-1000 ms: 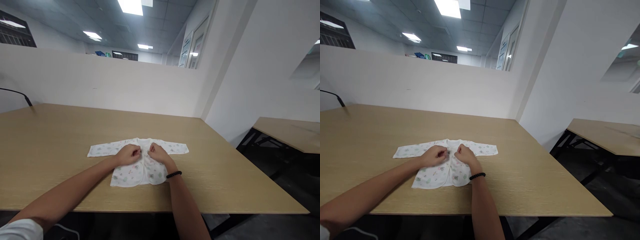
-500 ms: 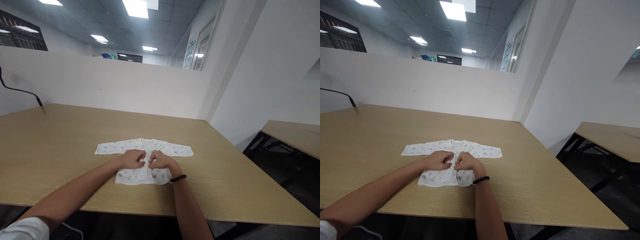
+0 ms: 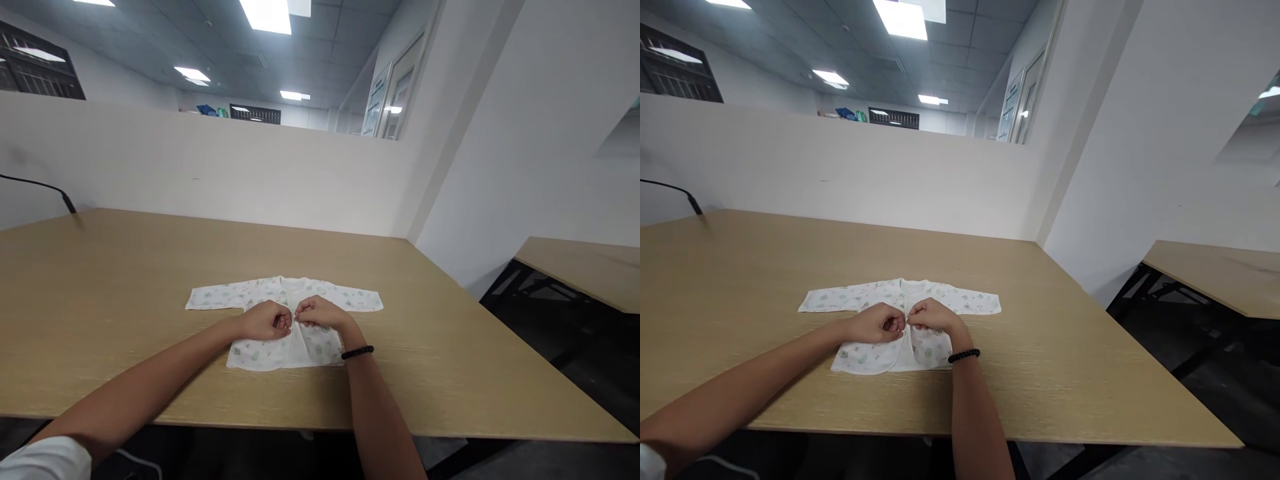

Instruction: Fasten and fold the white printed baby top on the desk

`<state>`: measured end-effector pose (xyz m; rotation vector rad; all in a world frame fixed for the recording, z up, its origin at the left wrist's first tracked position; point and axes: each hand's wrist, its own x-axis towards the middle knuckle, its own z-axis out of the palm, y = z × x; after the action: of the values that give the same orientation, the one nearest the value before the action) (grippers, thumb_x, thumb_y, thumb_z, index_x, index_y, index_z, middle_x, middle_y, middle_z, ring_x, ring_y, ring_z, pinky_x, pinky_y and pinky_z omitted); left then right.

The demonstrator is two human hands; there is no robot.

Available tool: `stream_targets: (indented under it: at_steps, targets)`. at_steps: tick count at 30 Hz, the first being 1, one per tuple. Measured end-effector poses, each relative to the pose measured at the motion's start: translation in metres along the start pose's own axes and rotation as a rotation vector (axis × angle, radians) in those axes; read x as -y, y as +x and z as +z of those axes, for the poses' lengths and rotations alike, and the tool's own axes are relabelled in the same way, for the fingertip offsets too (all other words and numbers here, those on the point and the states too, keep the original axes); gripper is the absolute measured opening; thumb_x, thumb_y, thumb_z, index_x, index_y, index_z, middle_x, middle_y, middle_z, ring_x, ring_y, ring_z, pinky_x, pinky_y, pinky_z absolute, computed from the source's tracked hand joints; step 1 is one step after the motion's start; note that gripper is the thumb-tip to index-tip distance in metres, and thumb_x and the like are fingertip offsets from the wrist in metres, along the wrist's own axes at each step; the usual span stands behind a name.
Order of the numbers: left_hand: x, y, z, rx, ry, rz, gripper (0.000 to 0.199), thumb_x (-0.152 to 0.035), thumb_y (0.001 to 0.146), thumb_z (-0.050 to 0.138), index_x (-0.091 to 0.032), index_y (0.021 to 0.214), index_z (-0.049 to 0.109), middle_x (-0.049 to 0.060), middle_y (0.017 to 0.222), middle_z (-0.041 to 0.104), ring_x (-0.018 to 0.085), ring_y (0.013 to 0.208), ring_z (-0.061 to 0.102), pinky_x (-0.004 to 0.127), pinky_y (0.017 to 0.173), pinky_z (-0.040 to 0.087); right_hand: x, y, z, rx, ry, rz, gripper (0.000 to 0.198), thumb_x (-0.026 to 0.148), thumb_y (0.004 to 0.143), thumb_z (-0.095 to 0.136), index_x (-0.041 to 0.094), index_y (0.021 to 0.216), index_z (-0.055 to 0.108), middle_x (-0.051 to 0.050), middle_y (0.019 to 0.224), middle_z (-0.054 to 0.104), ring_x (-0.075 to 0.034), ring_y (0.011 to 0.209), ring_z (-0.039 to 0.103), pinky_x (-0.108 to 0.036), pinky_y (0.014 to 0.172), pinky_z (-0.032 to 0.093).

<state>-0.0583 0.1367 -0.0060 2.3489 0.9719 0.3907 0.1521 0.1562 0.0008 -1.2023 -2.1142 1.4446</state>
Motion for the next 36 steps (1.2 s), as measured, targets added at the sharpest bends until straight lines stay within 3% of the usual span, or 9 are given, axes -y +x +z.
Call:
stream_targets:
  at_steps: [4, 11, 18, 23, 36]
  targets:
    - [0.004, 0.002, 0.001, 0.057, -0.057, -0.043, 0.023, -0.039, 0.077, 0.058, -0.017, 0.08, 0.063, -0.001, 0.066, 0.058, 0.012, 0.059, 0.05, 0.021, 0.054, 0.035, -0.001, 0.002, 0.003, 0.054, -0.025, 0.064, 0.009, 0.017, 0.067, 0.062, 0.014, 0.072, 0.068, 0.003, 0.053, 0.058, -0.007, 0.048, 0.046, -0.017, 0.047, 0.032]
    - [-0.001, 0.001, -0.003, 0.09, -0.076, -0.043, 0.025, -0.042, 0.078, 0.055, -0.017, 0.072, 0.057, -0.002, 0.063, 0.052, 0.012, 0.057, 0.045, 0.022, 0.053, 0.032, 0.008, -0.003, 0.003, 0.091, 0.027, 0.051, 0.011, 0.018, 0.067, 0.062, 0.014, 0.074, 0.07, 0.001, 0.063, 0.066, -0.008, 0.054, 0.051, -0.017, 0.049, 0.034]
    - [0.008, 0.004, 0.001, 0.101, -0.104, -0.081, 0.025, -0.041, 0.076, 0.057, -0.016, 0.073, 0.059, -0.002, 0.06, 0.05, 0.012, 0.056, 0.044, 0.022, 0.052, 0.031, -0.002, 0.003, 0.006, 0.071, -0.009, 0.076, 0.013, 0.016, 0.059, 0.069, 0.015, 0.072, 0.07, 0.005, 0.058, 0.061, -0.006, 0.05, 0.043, -0.018, 0.047, 0.028]
    - [0.009, 0.003, 0.0, 0.112, -0.134, -0.061, 0.023, -0.038, 0.074, 0.056, -0.015, 0.076, 0.062, -0.002, 0.062, 0.05, 0.011, 0.057, 0.042, 0.021, 0.051, 0.031, -0.004, 0.006, 0.011, 0.056, 0.0, 0.103, 0.015, 0.017, 0.054, 0.075, 0.015, 0.068, 0.068, 0.005, 0.058, 0.061, -0.009, 0.055, 0.051, -0.019, 0.051, 0.032]
    - [-0.002, 0.0, 0.0, 0.093, -0.199, -0.071, 0.029, -0.043, 0.076, 0.054, -0.016, 0.067, 0.054, -0.003, 0.06, 0.044, 0.009, 0.055, 0.036, 0.021, 0.05, 0.026, -0.006, 0.007, 0.012, 0.076, -0.086, 0.084, 0.012, 0.013, 0.058, 0.067, 0.016, 0.07, 0.068, 0.005, 0.057, 0.06, -0.009, 0.055, 0.05, -0.019, 0.052, 0.035]
